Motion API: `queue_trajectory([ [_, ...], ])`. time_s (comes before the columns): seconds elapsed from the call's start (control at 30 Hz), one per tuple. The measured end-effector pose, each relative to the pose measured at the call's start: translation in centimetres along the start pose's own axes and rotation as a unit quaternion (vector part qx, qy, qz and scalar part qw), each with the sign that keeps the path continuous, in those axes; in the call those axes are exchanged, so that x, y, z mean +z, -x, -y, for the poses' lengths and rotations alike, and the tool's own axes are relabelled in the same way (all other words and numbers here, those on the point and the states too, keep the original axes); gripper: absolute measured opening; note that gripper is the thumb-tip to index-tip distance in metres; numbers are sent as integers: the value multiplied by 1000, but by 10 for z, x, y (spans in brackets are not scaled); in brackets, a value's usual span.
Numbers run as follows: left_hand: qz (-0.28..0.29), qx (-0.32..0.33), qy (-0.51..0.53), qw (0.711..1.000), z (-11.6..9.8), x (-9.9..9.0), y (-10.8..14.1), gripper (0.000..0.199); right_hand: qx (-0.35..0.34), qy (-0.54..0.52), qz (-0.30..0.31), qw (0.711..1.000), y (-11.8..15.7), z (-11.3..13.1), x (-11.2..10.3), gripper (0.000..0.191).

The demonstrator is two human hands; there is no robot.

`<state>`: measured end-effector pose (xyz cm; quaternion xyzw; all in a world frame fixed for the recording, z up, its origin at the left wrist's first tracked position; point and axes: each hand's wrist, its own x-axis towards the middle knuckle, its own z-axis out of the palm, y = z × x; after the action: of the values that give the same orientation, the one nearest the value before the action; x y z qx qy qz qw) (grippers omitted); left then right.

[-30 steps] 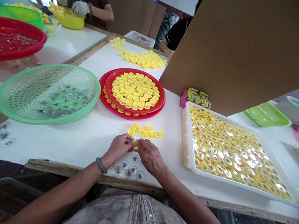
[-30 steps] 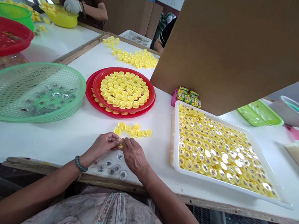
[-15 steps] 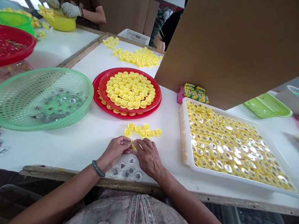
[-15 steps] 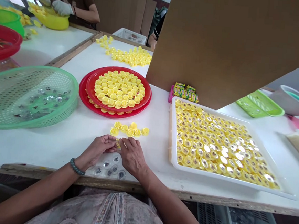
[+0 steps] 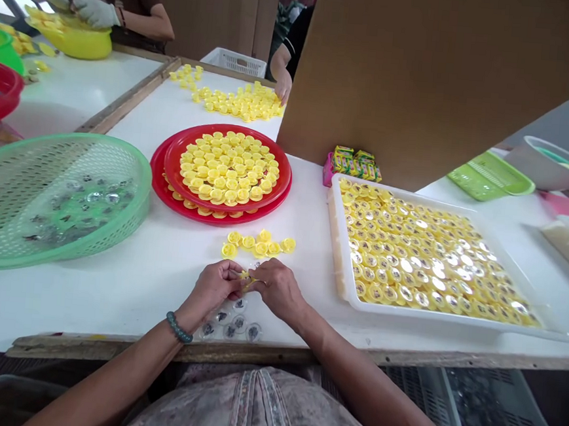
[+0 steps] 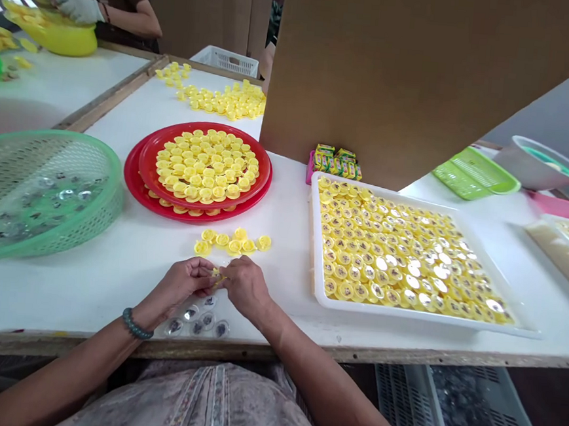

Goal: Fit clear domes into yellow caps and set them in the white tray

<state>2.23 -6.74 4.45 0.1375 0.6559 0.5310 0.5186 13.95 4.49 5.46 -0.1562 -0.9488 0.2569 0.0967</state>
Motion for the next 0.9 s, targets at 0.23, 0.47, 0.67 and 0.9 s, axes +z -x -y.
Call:
queue_trajectory([
  [0.23, 4, -39, -22, 999, -3, -2, -1, 40, -57, 86, 17, 995, 2, 2, 3, 7],
  [0.47, 7, -23, -98, 995, 3, 1, 0, 45, -14, 55, -21, 998, 32, 1, -20, 15],
  [0.67, -21, -27, -159, 987, 5, -13, -5, 38, 140, 45, -230, 962, 24, -76, -115, 19],
  [0.9, -86, 60, -270, 957, -3, -6, -3, 37, 259, 131, -295, 910, -26, -189, -180, 28],
])
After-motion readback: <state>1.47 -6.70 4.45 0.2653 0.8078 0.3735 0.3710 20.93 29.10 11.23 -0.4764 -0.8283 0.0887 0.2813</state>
